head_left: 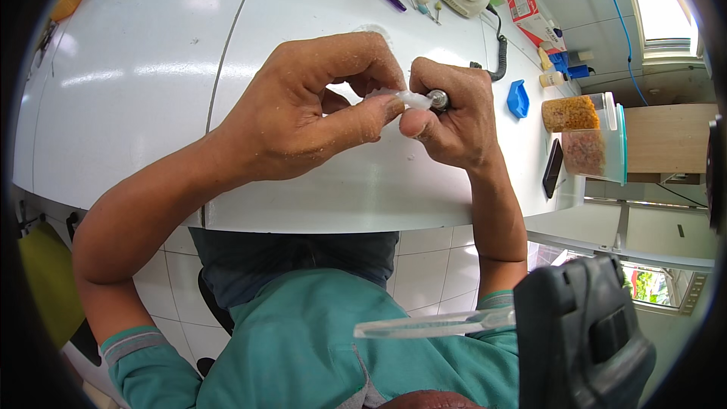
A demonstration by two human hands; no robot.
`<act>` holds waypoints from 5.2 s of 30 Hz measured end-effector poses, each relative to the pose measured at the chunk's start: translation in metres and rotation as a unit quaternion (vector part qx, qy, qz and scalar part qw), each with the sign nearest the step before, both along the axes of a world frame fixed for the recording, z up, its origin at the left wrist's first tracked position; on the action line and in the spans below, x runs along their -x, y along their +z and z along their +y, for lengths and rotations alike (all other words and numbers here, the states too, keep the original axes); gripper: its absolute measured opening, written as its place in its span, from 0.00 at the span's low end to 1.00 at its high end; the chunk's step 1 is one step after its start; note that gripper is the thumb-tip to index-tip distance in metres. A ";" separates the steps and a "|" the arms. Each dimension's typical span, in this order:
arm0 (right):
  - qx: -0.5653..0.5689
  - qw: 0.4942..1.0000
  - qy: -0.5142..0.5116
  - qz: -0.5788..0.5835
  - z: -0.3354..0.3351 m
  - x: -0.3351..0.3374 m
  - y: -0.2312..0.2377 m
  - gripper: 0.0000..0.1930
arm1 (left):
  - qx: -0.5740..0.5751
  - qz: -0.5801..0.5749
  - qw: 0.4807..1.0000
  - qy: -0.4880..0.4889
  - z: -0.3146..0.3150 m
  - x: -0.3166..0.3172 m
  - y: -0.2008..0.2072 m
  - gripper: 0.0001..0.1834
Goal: The person uses a rotary handpiece to grind and shape a white dental prosthesis held in their left hand. They rotate the object to access different surfaces while applying the tool to smooth the edges and contours.
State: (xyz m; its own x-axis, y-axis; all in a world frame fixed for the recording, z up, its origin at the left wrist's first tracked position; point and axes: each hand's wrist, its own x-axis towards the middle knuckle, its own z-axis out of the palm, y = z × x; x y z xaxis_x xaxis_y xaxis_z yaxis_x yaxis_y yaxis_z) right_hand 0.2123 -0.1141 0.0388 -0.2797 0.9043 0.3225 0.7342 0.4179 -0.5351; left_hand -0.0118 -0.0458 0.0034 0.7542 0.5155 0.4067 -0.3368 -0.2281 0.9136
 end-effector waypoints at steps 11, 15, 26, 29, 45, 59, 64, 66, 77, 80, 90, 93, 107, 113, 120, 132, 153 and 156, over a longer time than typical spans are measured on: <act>-0.002 1.000 -0.004 -0.010 0.000 -0.004 -0.001 0.35 | -0.008 -0.009 1.000 0.002 0.000 -0.001 -0.001 0.06; -0.002 1.000 0.001 -0.012 0.000 -0.004 -0.003 0.35 | -0.018 -0.008 1.000 0.005 0.001 -0.001 -0.002 0.06; -0.008 1.000 0.013 -0.010 0.001 -0.005 -0.004 0.34 | -0.014 -0.008 1.000 0.001 0.001 -0.001 -0.003 0.05; -0.005 1.000 0.014 -0.009 0.001 -0.005 -0.004 0.34 | -0.013 -0.008 1.000 -0.001 0.001 -0.001 -0.003 0.05; -0.005 1.000 0.003 -0.011 0.000 -0.004 -0.003 0.35 | 0.008 0.005 1.000 -0.010 0.001 0.000 -0.001 0.06; -0.006 1.000 0.005 -0.019 0.000 -0.004 -0.002 0.34 | 0.006 0.005 1.000 -0.013 0.001 0.001 0.000 0.07; -0.007 1.000 0.002 -0.016 0.001 -0.004 -0.002 0.33 | 0.016 0.001 1.000 -0.011 0.001 0.000 -0.001 0.07; -0.008 1.000 0.002 -0.021 0.001 -0.004 -0.003 0.33 | 0.018 0.001 1.000 -0.010 0.000 0.000 -0.001 0.06; -0.009 1.000 -0.006 -0.029 0.000 -0.004 -0.003 0.33 | 0.032 -0.025 0.999 0.012 -0.004 -0.003 -0.002 0.07; -0.008 1.000 -0.013 -0.027 -0.001 -0.003 -0.002 0.34 | 0.033 -0.027 0.999 0.011 -0.004 -0.003 -0.002 0.07; 0.000 0.999 -0.018 -0.028 0.000 -0.004 -0.003 0.35 | 0.010 0.002 1.000 0.005 0.000 0.000 -0.001 0.06; -0.004 0.999 -0.018 -0.029 0.000 -0.003 -0.003 0.35 | 0.014 -0.025 0.999 0.023 -0.003 -0.002 -0.003 0.06; -0.012 1.000 -0.019 -0.022 0.000 -0.003 -0.004 0.34 | 0.022 0.003 1.000 -0.002 -0.001 0.000 -0.001 0.07; -0.007 0.999 -0.027 -0.028 0.000 -0.002 -0.003 0.34 | 0.027 0.003 1.000 -0.005 -0.001 0.001 -0.001 0.07; -0.018 0.999 -0.025 -0.033 0.000 -0.002 -0.004 0.34 | 0.036 -0.003 0.999 -0.011 -0.002 0.001 -0.002 0.07; -0.024 0.999 -0.029 -0.020 0.000 -0.002 -0.005 0.35 | 0.085 -0.018 0.996 -0.023 -0.005 -0.001 0.000 0.09; -0.039 0.999 -0.034 -0.010 0.000 0.002 -0.006 0.36 | 0.127 -0.008 0.991 -0.043 -0.006 -0.001 0.001 0.12; -0.049 0.998 -0.035 -0.023 0.002 0.000 -0.005 0.37 | 0.138 -0.010 0.989 -0.051 -0.006 -0.002 -0.001 0.12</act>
State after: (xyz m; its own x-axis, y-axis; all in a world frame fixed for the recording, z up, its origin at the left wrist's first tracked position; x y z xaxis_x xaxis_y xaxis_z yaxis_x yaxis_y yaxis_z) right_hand 0.2125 -0.1126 0.0333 -0.2340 0.8865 0.3993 0.7860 0.4142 -0.4589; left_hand -0.0098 -0.0518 0.0029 0.8011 0.5310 0.2762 -0.3641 0.0659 0.9290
